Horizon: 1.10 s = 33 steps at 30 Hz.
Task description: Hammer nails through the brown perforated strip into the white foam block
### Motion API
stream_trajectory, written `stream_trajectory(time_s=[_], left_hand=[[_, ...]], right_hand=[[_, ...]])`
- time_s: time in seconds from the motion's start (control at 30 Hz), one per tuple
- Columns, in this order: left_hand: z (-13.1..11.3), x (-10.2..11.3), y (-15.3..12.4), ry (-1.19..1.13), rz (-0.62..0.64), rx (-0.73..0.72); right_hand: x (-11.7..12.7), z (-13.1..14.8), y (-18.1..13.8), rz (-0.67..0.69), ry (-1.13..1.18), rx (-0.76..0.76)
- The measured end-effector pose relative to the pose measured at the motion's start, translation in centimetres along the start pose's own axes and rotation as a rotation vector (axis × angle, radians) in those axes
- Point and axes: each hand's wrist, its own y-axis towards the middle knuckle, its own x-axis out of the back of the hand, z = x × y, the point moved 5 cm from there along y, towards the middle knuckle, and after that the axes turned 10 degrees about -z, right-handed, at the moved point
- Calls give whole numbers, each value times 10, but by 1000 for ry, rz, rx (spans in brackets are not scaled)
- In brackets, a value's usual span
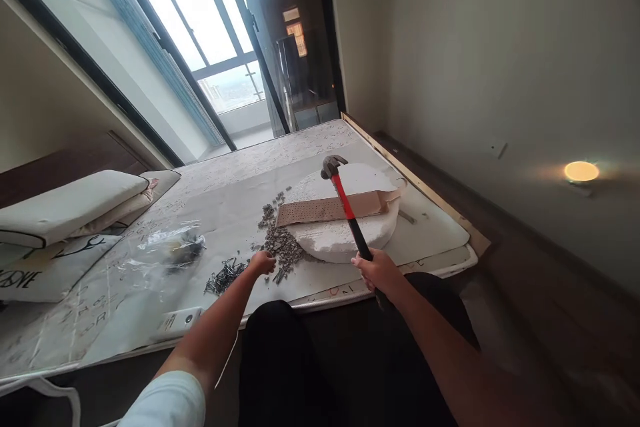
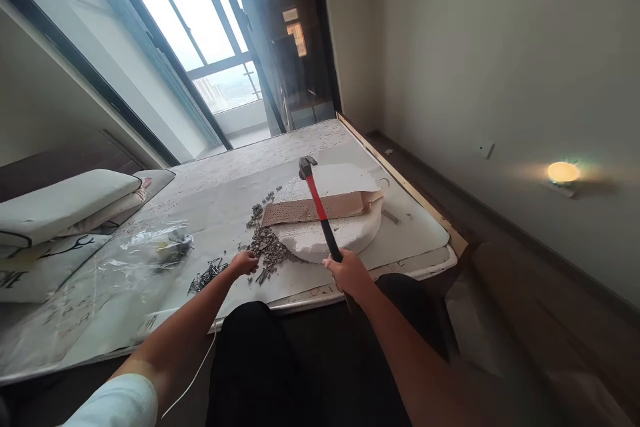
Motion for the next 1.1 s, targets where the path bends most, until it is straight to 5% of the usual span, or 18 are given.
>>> stream_trajectory(time_s=[0.2,0.33,0.47,0.7,1.1], left_hand=[[-85,13,1,-377,-13,-155],[-143,-9,-13,-662,55,-238],[-176,-35,-15,-769,4,-275],[-204,-50,-1,-414,-294,-535],[-205,-62,16,-247,-302,-783]], right_hand=[[0,5,15,6,41,30],[-1,3,24,3,78,-1],[-1,-1,31,-15,62,-14],[-3,-17,47,-48,54,-81],[-15,-40,64,-41,-43,-41]])
